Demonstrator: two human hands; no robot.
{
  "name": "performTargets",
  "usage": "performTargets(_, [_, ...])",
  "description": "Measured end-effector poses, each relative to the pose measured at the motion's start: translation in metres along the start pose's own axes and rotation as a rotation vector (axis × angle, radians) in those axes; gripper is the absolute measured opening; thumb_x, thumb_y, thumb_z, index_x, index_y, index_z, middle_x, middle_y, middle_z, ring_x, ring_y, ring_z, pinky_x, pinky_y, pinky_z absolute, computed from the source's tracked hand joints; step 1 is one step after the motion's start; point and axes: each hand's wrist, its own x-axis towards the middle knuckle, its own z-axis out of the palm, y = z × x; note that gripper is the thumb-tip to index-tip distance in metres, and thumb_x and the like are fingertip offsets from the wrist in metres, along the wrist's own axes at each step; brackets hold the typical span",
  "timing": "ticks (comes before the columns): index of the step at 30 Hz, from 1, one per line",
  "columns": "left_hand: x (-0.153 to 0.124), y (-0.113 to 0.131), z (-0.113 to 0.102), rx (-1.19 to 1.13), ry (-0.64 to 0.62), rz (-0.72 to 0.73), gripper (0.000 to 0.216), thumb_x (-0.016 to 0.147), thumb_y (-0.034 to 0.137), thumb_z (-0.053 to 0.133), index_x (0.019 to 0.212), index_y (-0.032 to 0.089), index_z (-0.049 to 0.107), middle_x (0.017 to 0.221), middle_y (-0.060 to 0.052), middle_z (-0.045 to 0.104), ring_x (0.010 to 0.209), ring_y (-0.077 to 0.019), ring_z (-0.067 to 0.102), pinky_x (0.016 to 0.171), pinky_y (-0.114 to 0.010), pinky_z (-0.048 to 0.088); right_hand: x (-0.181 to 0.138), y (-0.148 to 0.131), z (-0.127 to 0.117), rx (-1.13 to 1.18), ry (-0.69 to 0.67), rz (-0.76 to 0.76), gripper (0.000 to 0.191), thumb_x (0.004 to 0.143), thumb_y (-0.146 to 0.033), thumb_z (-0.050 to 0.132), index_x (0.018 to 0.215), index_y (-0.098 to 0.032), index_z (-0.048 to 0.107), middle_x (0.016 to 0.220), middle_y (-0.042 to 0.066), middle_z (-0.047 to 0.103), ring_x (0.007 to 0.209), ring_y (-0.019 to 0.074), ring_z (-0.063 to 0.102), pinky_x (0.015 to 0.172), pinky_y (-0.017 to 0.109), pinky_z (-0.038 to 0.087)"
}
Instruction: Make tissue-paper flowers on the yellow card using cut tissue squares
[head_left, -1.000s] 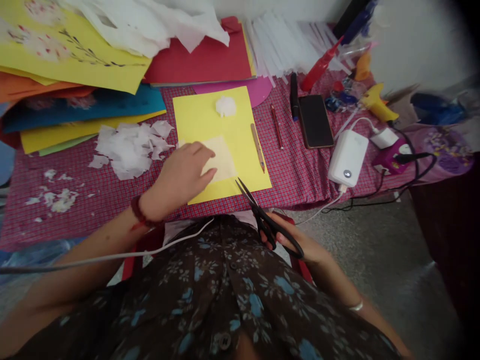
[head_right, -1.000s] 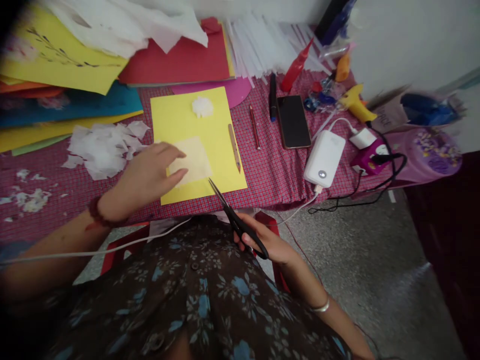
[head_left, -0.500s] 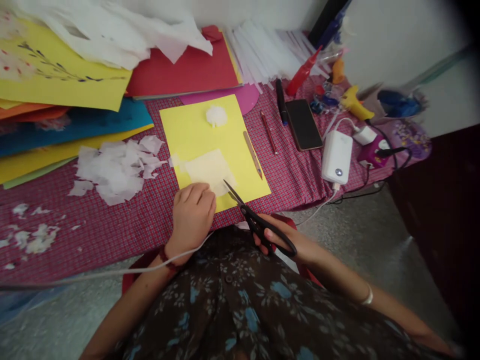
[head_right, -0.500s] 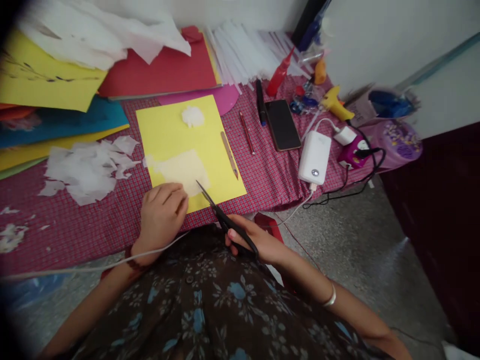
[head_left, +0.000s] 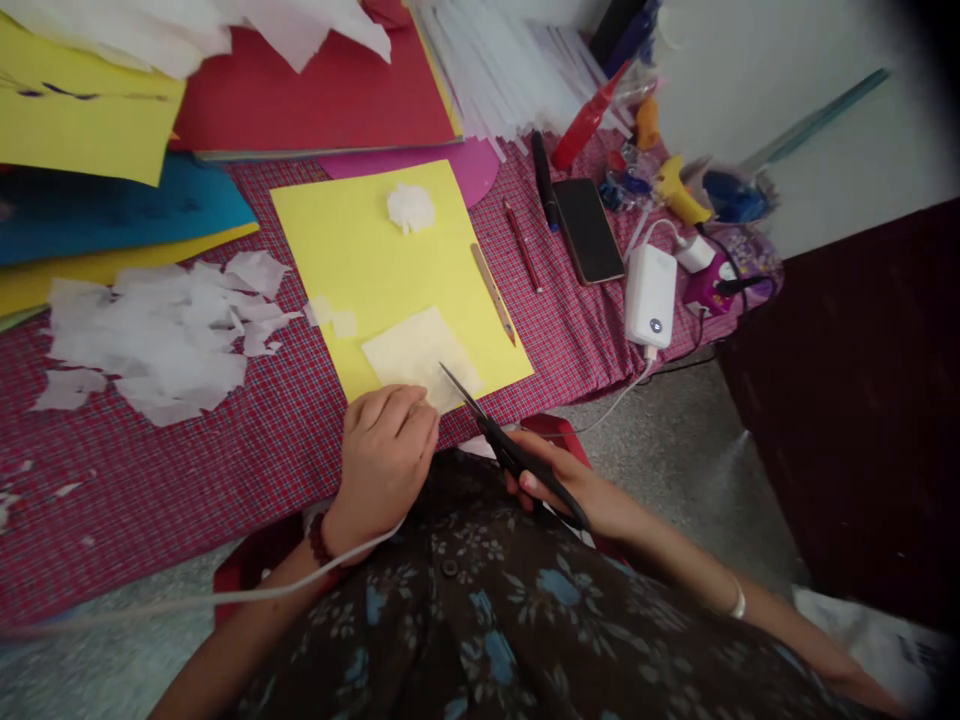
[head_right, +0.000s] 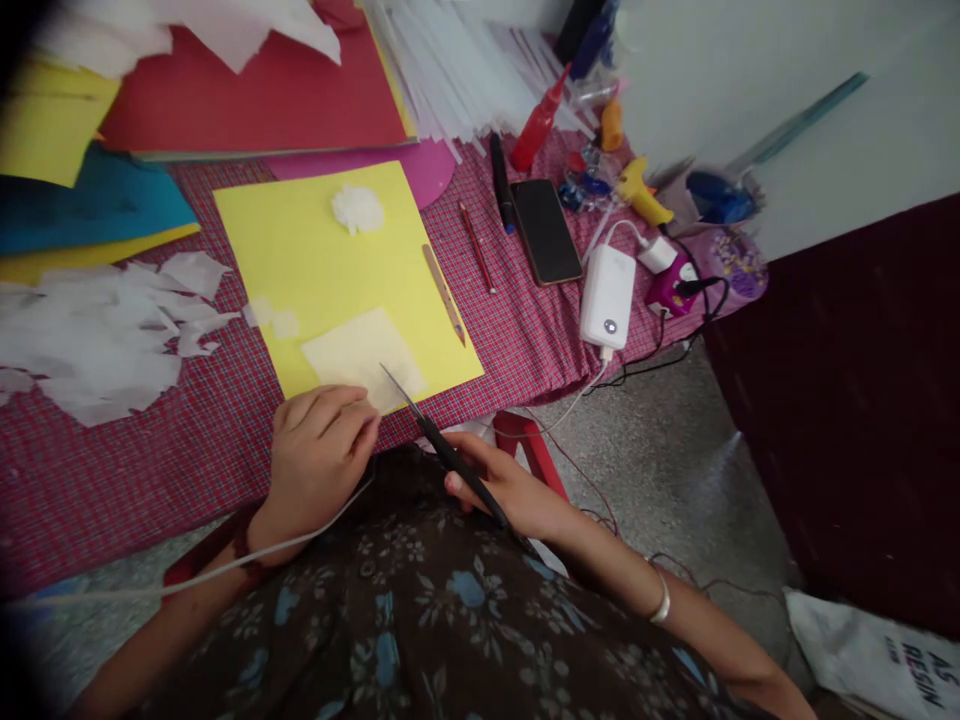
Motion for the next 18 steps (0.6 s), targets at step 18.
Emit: performTargets(18, [-0.005,0.006,-0.001,-0.071,0.035,0.019,0.006,0.090,0.015,0.064,0.087,0.017,0.068,0.098,-0.008,0.074,0.094,-0.0237,0.063,0.088,-0.041,0.047,0.001,0.011,-0.004,-0.009,-0.095,-0.018,0.067,0.090,-0.074,0.050,0.125,-0.016,0.049,0.094,0.004,0.054,0.075,0.0121,0.052,0.062,0.025,0.038])
